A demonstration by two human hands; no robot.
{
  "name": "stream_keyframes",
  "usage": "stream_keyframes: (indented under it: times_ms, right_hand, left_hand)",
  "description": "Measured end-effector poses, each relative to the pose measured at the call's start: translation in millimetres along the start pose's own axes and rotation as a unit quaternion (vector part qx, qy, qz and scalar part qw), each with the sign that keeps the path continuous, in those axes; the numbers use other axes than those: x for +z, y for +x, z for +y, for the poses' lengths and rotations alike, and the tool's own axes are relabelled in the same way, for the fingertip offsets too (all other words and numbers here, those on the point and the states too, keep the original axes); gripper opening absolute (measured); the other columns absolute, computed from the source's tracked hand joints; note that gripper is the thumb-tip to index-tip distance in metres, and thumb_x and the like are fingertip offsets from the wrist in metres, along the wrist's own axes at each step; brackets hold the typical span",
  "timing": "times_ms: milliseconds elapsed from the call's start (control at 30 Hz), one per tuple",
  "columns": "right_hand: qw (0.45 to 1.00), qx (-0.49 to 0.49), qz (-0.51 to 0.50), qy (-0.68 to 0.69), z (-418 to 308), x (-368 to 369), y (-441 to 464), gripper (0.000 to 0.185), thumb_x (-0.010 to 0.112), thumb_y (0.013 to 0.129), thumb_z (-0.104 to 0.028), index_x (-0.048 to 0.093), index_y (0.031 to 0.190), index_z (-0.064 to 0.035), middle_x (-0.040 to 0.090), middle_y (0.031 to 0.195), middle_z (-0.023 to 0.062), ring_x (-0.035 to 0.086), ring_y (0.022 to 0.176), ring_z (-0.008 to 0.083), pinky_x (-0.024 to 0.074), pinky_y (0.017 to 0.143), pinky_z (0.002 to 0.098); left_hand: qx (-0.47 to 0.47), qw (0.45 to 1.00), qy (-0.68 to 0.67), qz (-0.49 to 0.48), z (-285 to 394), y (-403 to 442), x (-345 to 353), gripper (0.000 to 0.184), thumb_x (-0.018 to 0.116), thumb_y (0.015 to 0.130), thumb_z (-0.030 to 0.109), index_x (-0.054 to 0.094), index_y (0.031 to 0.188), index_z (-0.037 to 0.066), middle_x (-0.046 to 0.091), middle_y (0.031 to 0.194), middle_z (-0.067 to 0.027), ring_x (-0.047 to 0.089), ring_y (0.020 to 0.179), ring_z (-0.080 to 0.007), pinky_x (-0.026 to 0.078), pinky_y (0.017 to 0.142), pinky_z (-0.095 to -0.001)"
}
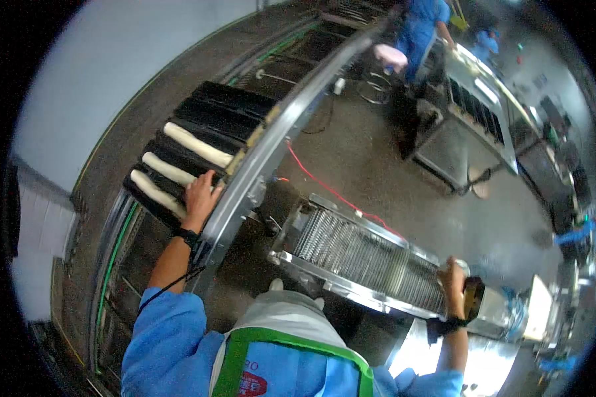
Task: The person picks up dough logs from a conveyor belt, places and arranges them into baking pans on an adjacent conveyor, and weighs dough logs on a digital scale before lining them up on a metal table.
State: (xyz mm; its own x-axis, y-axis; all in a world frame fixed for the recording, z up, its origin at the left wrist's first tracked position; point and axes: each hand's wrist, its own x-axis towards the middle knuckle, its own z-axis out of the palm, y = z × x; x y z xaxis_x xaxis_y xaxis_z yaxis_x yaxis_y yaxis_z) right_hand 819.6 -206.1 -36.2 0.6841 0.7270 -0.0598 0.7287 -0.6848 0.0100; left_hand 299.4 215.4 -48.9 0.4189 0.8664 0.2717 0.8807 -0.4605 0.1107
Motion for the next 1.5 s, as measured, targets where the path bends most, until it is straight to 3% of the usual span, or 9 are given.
stream_keyframes:
  times_ms: [67, 100, 200, 400, 600, 767, 1100, 1300, 1500]
  right_hand:
    - [0.961, 0.064, 0.077, 0.257, -18, -62, 7, 0.021, 0.052, 0.067, -0.006, 0.048, 0.088, -0.0047, 0.052, 0.061, 0.0147, 0.053, 0.054, 0.0214, 0.0428, 0.047, 0.0341]
    - [0.961, -0.094, 0.168, 0.197, -27, -96, 14, 0.023, 0.051, 0.069, -0.002, 0.048, 0.091, -0.0061, 0.051, 0.062, 0.0099, 0.05, 0.053, 0.0142, 0.0409, 0.04, 0.0274]
    - [0.877, -0.061, 0.115, 0.463, -100, -200, 21, 0.026, 0.052, 0.077, -0.014, 0.051, 0.101, -0.004, 0.054, 0.076, 0.0012, 0.051, 0.059, 0.0071, 0.0406, 0.041, 0.0184]
    - [0.765, -0.167, 0.119, 0.611, -250, -272, 56, 0.031, 0.049, 0.076, -0.019, 0.049, 0.103, -0.0037, 0.055, 0.09, 0.0039, 0.053, 0.079, 0.0108, 0.0436, 0.064, 0.0224]
    - [0.629, -0.297, -0.12, 0.708, -425, -196, 139, 0.035, 0.051, 0.079, -0.019, 0.043, 0.108, -0.0011, 0.05, 0.097, 0.01, 0.052, 0.084, 0.0192, 0.0474, 0.069, 0.0316]
    - [0.749, -0.247, -0.344, 0.51, -449, -121, 154, 0.046, 0.052, 0.079, -0.031, 0.039, 0.116, -0.007, 0.045, 0.11, 0.0062, 0.048, 0.09, 0.0206, 0.0423, 0.073, 0.033]
    - [0.978, -0.139, -0.117, 0.105, -185, 51, 140, 0.036, 0.059, 0.069, -0.029, 0.053, 0.1, -0.0117, 0.054, 0.095, 0.0157, 0.05, 0.088, 0.0313, 0.0423, 0.074, 0.0377]
    - [0.975, 0.154, -0.158, 0.037, -74, 52, 58, 0.062, 0.067, 0.06, -0.034, 0.042, 0.113, -0.0146, 0.039, 0.111, 0.0191, 0.039, 0.102, 0.0383, 0.0395, 0.079, 0.0464]
    - [0.974, 0.202, -0.08, 0.059, -13, 65, 29, 0.06, 0.068, 0.057, -0.024, 0.043, 0.111, -0.018, 0.042, 0.108, 0.0125, 0.04, 0.1, 0.0324, 0.0409, 0.074, 0.0441]
  left_hand:
    - [0.002, 1.0, 0.024, 0.019, -1, -6, 3, 0.044, 0.056, 0.074, 0.025, 0.04, 0.111, 0.008, 0.051, 0.091, -0.0102, 0.049, 0.086, -0.0254, 0.036, 0.074, -0.0386]
    - [0.004, 0.999, 0.024, 0.022, 0, -8, 3, 0.045, 0.057, 0.073, 0.025, 0.041, 0.111, 0.009, 0.05, 0.088, -0.009, 0.049, 0.084, -0.0246, 0.036, 0.073, -0.0378]
    - [0.0, 0.999, 0.023, 0.034, 6, -12, 2, 0.048, 0.058, 0.071, 0.027, 0.04, 0.112, 0.01, 0.05, 0.087, -0.0081, 0.048, 0.084, -0.0236, 0.035, 0.074, -0.0371]
    - [0.0, 1.0, 0.011, 0.026, 8, -16, 3, 0.046, 0.057, 0.072, 0.027, 0.041, 0.111, 0.01, 0.05, 0.085, -0.0076, 0.049, 0.083, -0.0225, 0.035, 0.073, -0.0366]
    - [-0.011, 1.0, -0.009, -0.019, 9, -22, -2, 0.048, 0.055, 0.074, 0.029, 0.038, 0.115, 0.008, 0.051, 0.087, -0.0079, 0.049, 0.085, -0.0233, 0.034, 0.077, -0.0379]
    - [-0.003, 1.0, -0.001, -0.001, 6, -19, -4, 0.047, 0.056, 0.072, 0.027, 0.041, 0.112, 0.009, 0.051, 0.086, -0.008, 0.048, 0.084, -0.0234, 0.034, 0.074, -0.0373]
    - [0.014, 0.996, -0.078, 0.049, -23, 27, 11, 0.044, 0.059, 0.07, 0.015, 0.044, 0.11, 0.005, 0.052, 0.102, -0.0137, 0.048, 0.092, -0.0295, 0.036, 0.078, -0.0399]
    - [0.026, 0.998, -0.044, 0.038, -71, 82, 57, 0.045, 0.052, 0.078, 0.021, 0.036, 0.117, 0.005, 0.047, 0.111, -0.0149, 0.045, 0.1, -0.0298, 0.034, 0.082, -0.0407]
    - [-0.017, 0.998, 0.056, -0.007, -73, 122, 62, 0.042, 0.042, 0.085, 0.032, 0.033, 0.121, 0.012, 0.048, 0.111, -0.0085, 0.048, 0.095, -0.0269, 0.035, 0.077, -0.047]
